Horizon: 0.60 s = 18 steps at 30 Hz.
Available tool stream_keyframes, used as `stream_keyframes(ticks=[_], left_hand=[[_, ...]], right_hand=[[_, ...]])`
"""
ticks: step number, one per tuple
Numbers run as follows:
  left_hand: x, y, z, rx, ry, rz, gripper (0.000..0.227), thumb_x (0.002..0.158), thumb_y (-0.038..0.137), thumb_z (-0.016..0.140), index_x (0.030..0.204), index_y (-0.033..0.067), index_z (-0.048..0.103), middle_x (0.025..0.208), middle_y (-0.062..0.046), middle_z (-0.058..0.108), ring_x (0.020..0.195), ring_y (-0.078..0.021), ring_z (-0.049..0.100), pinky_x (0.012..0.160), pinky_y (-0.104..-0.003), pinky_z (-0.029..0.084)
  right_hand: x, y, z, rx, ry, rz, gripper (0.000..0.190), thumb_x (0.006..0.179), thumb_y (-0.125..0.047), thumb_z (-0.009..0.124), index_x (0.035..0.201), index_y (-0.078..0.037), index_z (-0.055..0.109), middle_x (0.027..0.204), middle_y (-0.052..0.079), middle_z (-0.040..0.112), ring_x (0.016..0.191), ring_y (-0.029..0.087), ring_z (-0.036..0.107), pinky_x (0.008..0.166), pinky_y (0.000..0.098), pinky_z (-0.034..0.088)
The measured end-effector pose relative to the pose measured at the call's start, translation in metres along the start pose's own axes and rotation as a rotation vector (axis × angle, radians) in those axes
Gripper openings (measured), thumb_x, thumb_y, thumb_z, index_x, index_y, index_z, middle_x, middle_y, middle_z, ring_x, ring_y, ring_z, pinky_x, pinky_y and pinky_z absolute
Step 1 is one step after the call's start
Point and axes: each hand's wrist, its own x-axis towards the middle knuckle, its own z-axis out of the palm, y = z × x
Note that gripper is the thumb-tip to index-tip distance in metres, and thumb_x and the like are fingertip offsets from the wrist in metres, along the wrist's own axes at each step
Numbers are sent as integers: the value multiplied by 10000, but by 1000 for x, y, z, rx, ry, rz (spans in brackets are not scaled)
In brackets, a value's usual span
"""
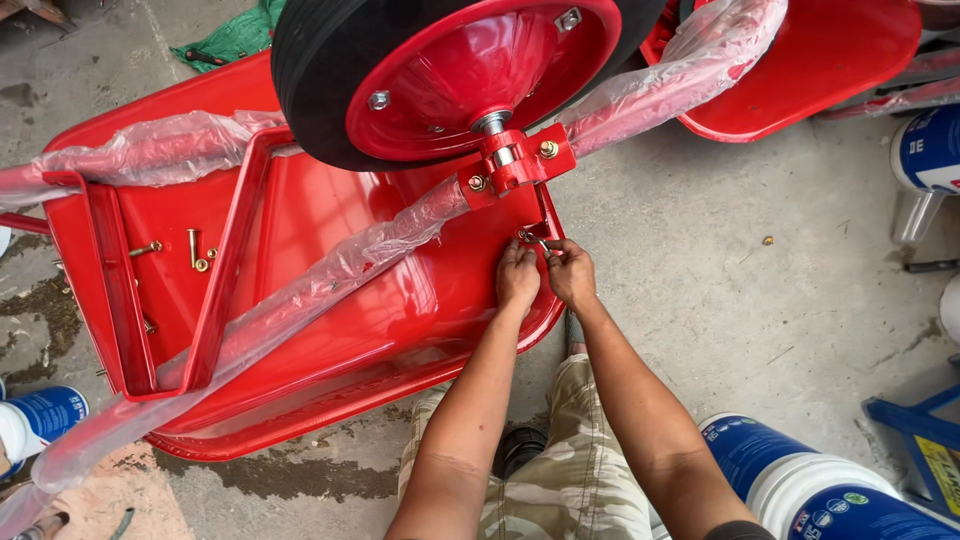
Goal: The person uses a wrench to tighten the nuts on the wheel axle of a red wheelbarrow. They rotate the wheel to check the fit and continue securing the axle to the frame.
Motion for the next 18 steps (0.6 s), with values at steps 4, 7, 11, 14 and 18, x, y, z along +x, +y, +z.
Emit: stream_keyframes(ticks=[4, 7, 11, 14, 18], left_hand=[[-1, 7, 1, 15, -39, -14, 523, 818, 267, 519, 1317, 125, 455, 1234, -74, 560, 1211, -214, 462, 1002, -337, 384], [-9, 20, -2, 13, -30, -24, 540, 789, 276, 549, 1303, 137, 462, 1218, -78, 570, 1154, -187, 516, 953, -299, 436], [-9, 30, 0, -46, -20, -30, 580, 762, 243, 574, 1309, 97, 449, 1222, -126, 558, 1142, -215, 521, 942, -305, 449], [-13, 44, 1, -98, -13, -37, 581, 754, 210, 583, 1301, 67, 449, 1213, -167, 553, 1136, -248, 520, 940, -318, 455], [-25, 69, -1, -96, -11, -63, 572, 772, 165, 571, 1309, 27, 429, 1186, -200, 558, 1119, -261, 529, 906, -303, 480]], right_hand=[[-1, -1, -5, -2, -29, -9, 163, 806, -211, 644, 960, -245, 684, 584, 22, 600, 614, 164, 595, 622, 303, 467], [2, -10, -5, 94, -41, -44, 179, 818, -147, 631, 985, -186, 681, 576, 22, 567, 576, 123, 525, 583, 263, 432], [5, -21, -6, 53, -59, -85, 193, 798, -129, 636, 962, -214, 692, 568, 23, 580, 558, 126, 544, 568, 267, 440], [12, -18, -6, 56, -77, -86, 211, 788, -109, 626, 956, -217, 696, 570, 16, 580, 559, 115, 539, 567, 258, 439], [26, -4, -5, 114, -124, -84, 206, 768, -96, 650, 949, -180, 700, 581, 27, 591, 573, 105, 542, 578, 237, 437]])
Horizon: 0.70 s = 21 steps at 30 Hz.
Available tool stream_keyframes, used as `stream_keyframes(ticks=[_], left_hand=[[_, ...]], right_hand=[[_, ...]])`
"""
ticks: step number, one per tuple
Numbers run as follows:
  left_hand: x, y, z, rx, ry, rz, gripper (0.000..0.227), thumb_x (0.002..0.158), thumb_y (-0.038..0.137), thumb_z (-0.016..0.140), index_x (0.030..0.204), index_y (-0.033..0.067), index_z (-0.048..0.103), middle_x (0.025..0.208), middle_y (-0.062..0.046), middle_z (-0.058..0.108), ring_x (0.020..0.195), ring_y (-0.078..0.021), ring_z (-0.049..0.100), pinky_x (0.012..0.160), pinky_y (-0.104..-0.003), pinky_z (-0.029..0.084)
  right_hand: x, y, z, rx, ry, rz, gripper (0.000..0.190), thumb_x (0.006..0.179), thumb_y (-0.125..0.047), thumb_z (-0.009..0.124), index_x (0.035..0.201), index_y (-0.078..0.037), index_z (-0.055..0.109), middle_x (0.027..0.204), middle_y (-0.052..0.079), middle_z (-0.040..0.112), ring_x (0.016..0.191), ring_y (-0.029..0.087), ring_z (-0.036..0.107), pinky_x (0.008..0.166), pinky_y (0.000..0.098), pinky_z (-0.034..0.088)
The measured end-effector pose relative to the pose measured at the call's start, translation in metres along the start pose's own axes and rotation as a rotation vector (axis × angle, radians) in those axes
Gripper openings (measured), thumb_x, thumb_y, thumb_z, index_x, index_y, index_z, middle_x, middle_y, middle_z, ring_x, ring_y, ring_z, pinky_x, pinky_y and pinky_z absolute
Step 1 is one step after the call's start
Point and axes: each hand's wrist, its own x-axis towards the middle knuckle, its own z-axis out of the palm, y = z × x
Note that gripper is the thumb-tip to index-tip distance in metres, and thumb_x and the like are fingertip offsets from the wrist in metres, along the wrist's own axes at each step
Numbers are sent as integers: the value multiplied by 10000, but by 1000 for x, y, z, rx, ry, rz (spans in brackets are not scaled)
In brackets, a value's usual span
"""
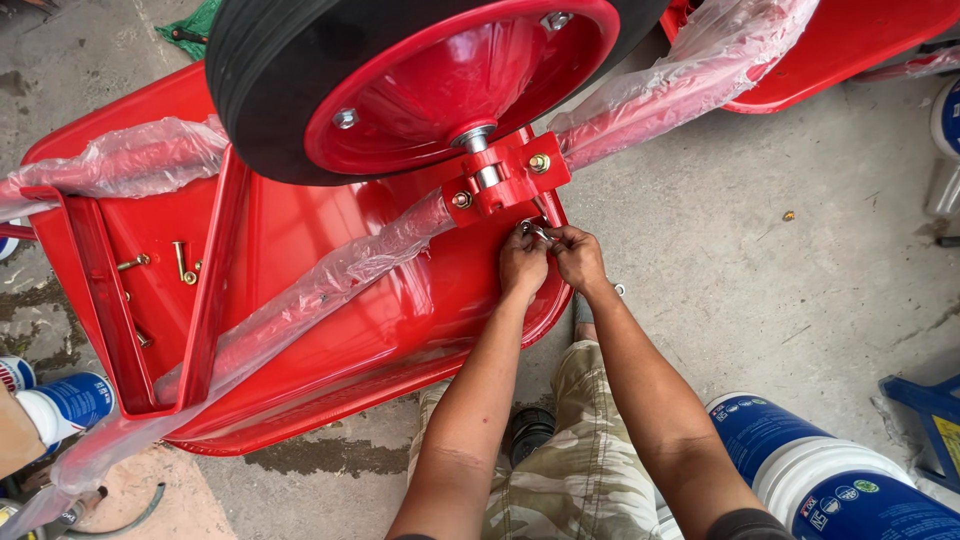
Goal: The person uses a wrench to tighten the nuts on the wheel axle of a red wheelbarrow. They rotate the wheel to check the fit and continue securing the axle to the frame.
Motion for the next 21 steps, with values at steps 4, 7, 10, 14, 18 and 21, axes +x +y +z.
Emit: stream_keyframes(ticks=[4, 7, 10, 14, 18, 21], left_hand=[[17, -15, 2, 33, 22, -16, 555, 776, 166, 575, 1299, 32, 445, 1163, -178, 579, 1099, -244, 545, 890, -294, 491], [26, -25, 4, 68, 32, -28, 558, 765, 186, 585, 1294, 62, 457, 1160, -145, 589, 1083, -206, 559, 874, -272, 498], [37, -37, 6, 68, 46, -45, 567, 739, 205, 611, 1280, 100, 481, 1150, -104, 602, 1069, -181, 565, 857, -257, 503], [39, -29, -2, 117, 54, -40, 554, 742, 228, 596, 1275, 120, 488, 1138, -81, 610, 1080, -172, 560, 876, -263, 488], [32, -25, -2, 180, 42, -49, 539, 747, 258, 576, 1269, 146, 498, 1122, -52, 621, 1094, -160, 552, 901, -269, 470], [24, -18, 2, 225, 22, -49, 530, 750, 278, 564, 1264, 163, 504, 1112, -32, 628, 1104, -153, 547, 918, -274, 458]], right_hand=[[4, -2, -5, -16, -23, 0, 180, 752, -98, 664, 910, -175, 706, 578, 31, 589, 560, 111, 540, 564, 240, 432], [11, 16, 8, -67, -4, -2, 183, 756, -89, 659, 902, -185, 712, 568, 48, 587, 548, 131, 551, 545, 256, 432], [8, 23, 25, 15, 65, 32, 212, 767, -55, 608, 937, -136, 705, 570, 52, 596, 547, 117, 546, 545, 234, 424], [4, 18, 34, 294, 134, 168, 191, 778, -27, 623, 948, -87, 685, 598, 66, 607, 500, 76, 517, 445, 176, 393], [-8, 9, 39, 600, 218, 375, 169, 827, -34, 572, 972, -49, 657, 645, 132, 622, 393, 128, 527, 317, 209, 412], [-8, 13, 50, 818, 271, 452, 205, 825, -27, 550, 1004, -34, 650, 694, 142, 635, 478, 142, 571, 383, 258, 467]])
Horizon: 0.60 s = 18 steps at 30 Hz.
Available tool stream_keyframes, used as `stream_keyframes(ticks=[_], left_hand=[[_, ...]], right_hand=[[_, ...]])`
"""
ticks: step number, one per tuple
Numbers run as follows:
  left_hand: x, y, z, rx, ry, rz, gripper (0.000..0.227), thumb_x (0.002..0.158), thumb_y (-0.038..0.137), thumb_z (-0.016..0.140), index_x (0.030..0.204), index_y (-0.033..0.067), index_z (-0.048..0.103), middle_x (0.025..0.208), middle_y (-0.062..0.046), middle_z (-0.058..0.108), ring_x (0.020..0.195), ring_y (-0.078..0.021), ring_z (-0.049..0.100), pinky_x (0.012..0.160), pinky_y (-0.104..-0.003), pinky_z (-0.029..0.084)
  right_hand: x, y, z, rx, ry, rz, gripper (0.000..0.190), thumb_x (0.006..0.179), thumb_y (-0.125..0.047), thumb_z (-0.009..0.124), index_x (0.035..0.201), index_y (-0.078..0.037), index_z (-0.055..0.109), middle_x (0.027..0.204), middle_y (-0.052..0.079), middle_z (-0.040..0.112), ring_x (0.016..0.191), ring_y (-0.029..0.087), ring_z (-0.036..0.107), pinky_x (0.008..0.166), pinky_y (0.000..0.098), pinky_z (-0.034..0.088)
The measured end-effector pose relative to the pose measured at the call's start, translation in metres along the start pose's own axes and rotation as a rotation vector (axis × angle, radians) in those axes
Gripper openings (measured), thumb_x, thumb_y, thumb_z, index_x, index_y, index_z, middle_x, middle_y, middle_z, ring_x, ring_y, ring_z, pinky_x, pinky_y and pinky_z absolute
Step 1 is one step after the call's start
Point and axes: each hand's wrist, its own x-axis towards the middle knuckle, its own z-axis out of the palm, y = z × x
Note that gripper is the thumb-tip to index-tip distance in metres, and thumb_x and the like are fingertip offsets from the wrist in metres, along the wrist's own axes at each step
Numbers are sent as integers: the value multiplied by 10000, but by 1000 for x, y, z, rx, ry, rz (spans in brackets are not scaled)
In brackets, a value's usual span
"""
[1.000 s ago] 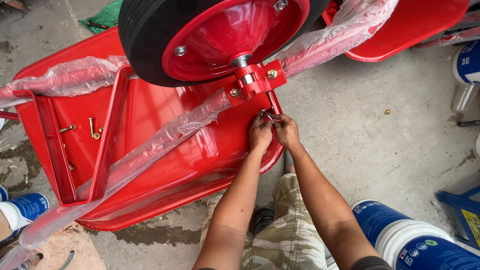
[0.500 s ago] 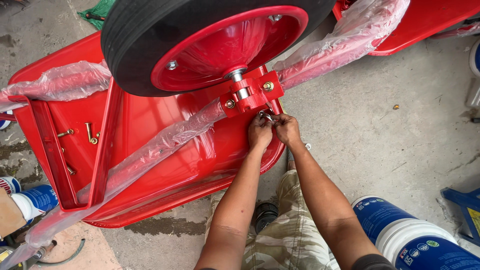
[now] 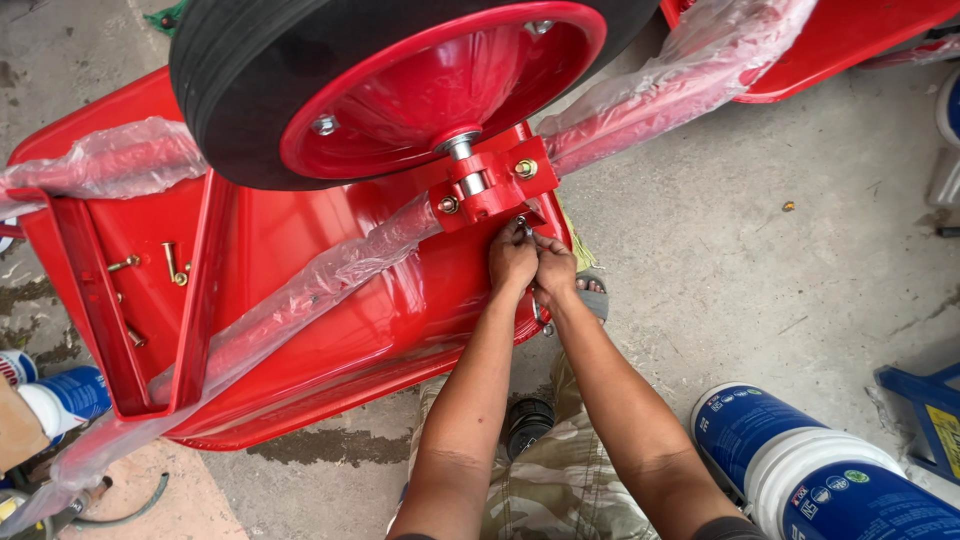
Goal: The person uses a wrench to tighten the nuts on the wheel axle of a red wheelbarrow. They rotate the wheel to check the fit and continue securing the axle to the frame.
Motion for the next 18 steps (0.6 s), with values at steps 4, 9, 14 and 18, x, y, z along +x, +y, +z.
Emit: stream_keyframes(ticks=[4, 9, 14, 18], left_hand=[[-1, 8, -8, 43, -1, 7, 522, 753, 297, 551, 1260, 180, 510, 1101, -12, 635, 1113, -145, 542, 935, -279, 446], [5, -1, -10, 133, -9, 31, 524, 762, 307, 536, 1269, 179, 505, 1089, -4, 644, 1123, -149, 540, 946, -289, 438], [2, 0, -12, 148, -33, 17, 551, 760, 292, 535, 1296, 180, 472, 1107, 2, 636, 1139, -139, 526, 954, -277, 434], [11, -8, -13, 133, -62, 3, 586, 765, 287, 547, 1331, 184, 431, 1143, -13, 617, 1126, -142, 535, 919, -271, 462]], right_hand=[[-8, -16, -5, -118, -32, -31, 189, 822, -74, 595, 999, -70, 661, 619, 87, 610, 436, 93, 524, 362, 221, 444], [23, -30, -27, -491, -164, -246, 151, 804, -47, 622, 940, -78, 681, 527, 90, 550, 400, 72, 464, 340, 174, 354], [36, -42, -28, -659, -305, -297, 168, 775, -47, 645, 932, -91, 685, 555, 82, 574, 475, 64, 491, 439, 173, 402], [42, -43, -31, -784, -277, -302, 144, 762, -88, 620, 878, -124, 696, 560, 76, 600, 437, 90, 523, 462, 217, 434]])
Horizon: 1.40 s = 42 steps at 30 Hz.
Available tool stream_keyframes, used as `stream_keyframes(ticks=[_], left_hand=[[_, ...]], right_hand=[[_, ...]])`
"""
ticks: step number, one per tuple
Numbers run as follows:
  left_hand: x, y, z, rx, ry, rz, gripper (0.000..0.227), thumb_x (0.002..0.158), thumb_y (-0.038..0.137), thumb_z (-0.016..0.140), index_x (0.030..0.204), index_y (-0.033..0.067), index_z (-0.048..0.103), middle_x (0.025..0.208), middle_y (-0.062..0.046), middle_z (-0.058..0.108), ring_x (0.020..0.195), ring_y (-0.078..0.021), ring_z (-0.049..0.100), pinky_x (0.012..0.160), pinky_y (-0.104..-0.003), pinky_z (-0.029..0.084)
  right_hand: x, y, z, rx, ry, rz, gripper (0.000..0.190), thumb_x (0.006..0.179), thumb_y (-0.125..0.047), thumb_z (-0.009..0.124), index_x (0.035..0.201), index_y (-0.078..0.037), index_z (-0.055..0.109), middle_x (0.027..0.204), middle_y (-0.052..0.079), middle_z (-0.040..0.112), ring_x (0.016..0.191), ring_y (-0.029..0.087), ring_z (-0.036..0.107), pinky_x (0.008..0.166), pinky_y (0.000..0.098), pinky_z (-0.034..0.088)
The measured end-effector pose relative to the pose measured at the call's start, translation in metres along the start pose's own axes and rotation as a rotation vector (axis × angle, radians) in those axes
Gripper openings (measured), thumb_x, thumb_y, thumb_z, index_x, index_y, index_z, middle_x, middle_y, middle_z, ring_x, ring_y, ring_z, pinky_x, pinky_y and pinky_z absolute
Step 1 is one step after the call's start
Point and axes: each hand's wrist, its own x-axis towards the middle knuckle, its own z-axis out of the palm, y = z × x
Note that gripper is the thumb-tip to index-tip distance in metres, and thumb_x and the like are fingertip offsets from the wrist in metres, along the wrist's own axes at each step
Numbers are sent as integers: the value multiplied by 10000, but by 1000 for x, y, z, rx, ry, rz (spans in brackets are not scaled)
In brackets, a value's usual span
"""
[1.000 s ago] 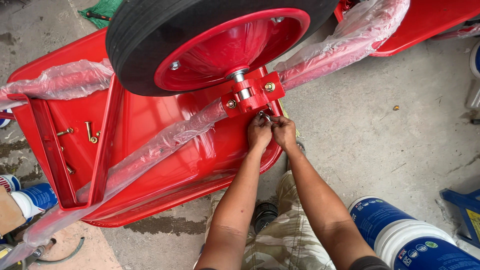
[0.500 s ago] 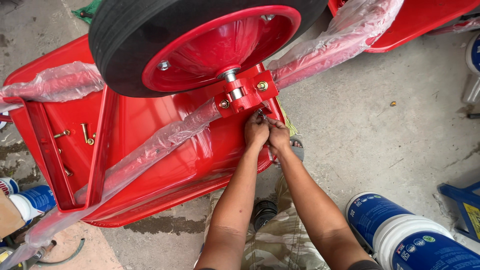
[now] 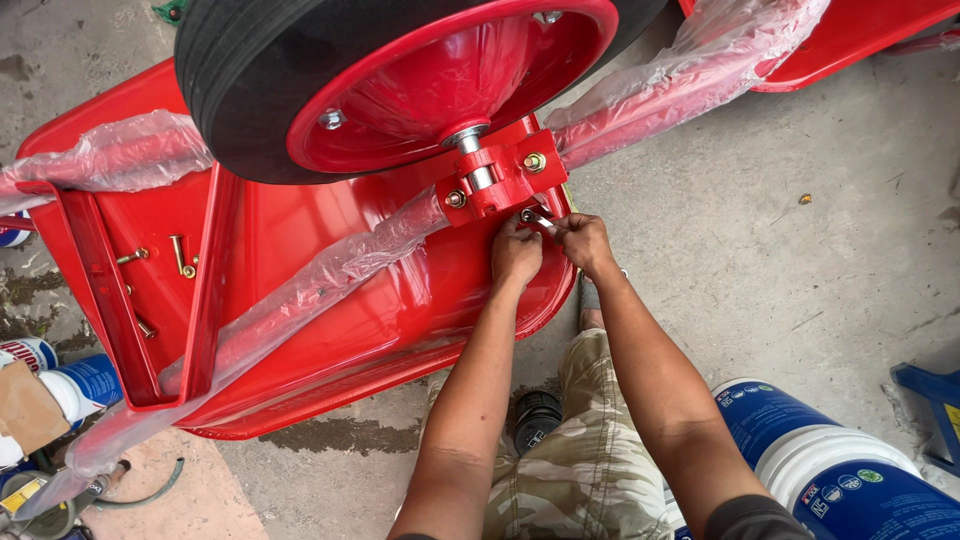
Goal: The person uses a wrench to tighten the nuts on the wheel axle of a red wheelbarrow. They rotate the wheel to check the fit and continue securing the axle to the frame.
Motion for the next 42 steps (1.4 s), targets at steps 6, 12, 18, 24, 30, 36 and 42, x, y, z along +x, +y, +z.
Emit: stream_keyframes(ticks=[6, 12, 18, 24, 30, 36, 42], left_hand=[[-7, 5, -5, -62, -10, -9, 583, 787, 219, 556, 1346, 145, 408, 1183, -81, 590, 1126, -195, 537, 887, -304, 486], [-10, 8, -7, -28, -28, -5, 576, 780, 236, 558, 1331, 144, 419, 1176, -74, 594, 1112, -176, 545, 872, -274, 496], [-15, 14, -9, -37, -41, 2, 577, 787, 237, 560, 1335, 132, 410, 1185, -90, 588, 1123, -192, 538, 874, -285, 500], [-12, 10, -9, 1, -43, -10, 563, 787, 242, 547, 1330, 159, 420, 1184, -51, 594, 1126, -147, 536, 919, -266, 469], [-18, 17, -10, -12, -42, -1, 530, 801, 240, 536, 1315, 149, 445, 1162, -44, 610, 1127, -156, 538, 938, -281, 456], [-30, 29, -16, 26, -30, 9, 531, 795, 240, 497, 1316, 152, 439, 1161, -23, 612, 1174, -167, 502, 997, -306, 406], [-24, 23, -15, 7, -28, 12, 598, 745, 271, 557, 1319, 153, 437, 1091, 0, 644, 1113, -133, 549, 949, -286, 437]], right_hand=[[8, 7, 0, -185, 29, -15, 70, 785, -220, 657, 824, -206, 714, 611, 44, 613, 570, 148, 587, 565, 267, 451], [3, -1, -7, -220, -49, -75, 99, 790, -173, 635, 851, -147, 708, 644, 69, 620, 617, 147, 560, 599, 270, 433], [8, -14, -16, -224, -44, -93, 115, 729, -170, 703, 811, -89, 694, 608, 98, 601, 582, 189, 563, 580, 287, 426], [-14, -15, 4, -176, 78, 8, 74, 740, -179, 688, 688, -129, 674, 552, 78, 601, 523, 197, 601, 521, 280, 445], [-9, 45, 56, 295, 285, 163, 131, 787, -130, 615, 676, -67, 639, 516, 69, 561, 433, 129, 516, 407, 208, 383], [-29, 12, 35, 315, 228, 165, 131, 831, -98, 547, 734, -35, 608, 499, 77, 521, 391, 131, 496, 328, 198, 357], [-9, 15, 20, 79, 70, 60, 130, 798, -83, 563, 696, -73, 644, 492, 89, 563, 360, 120, 508, 308, 219, 377]])
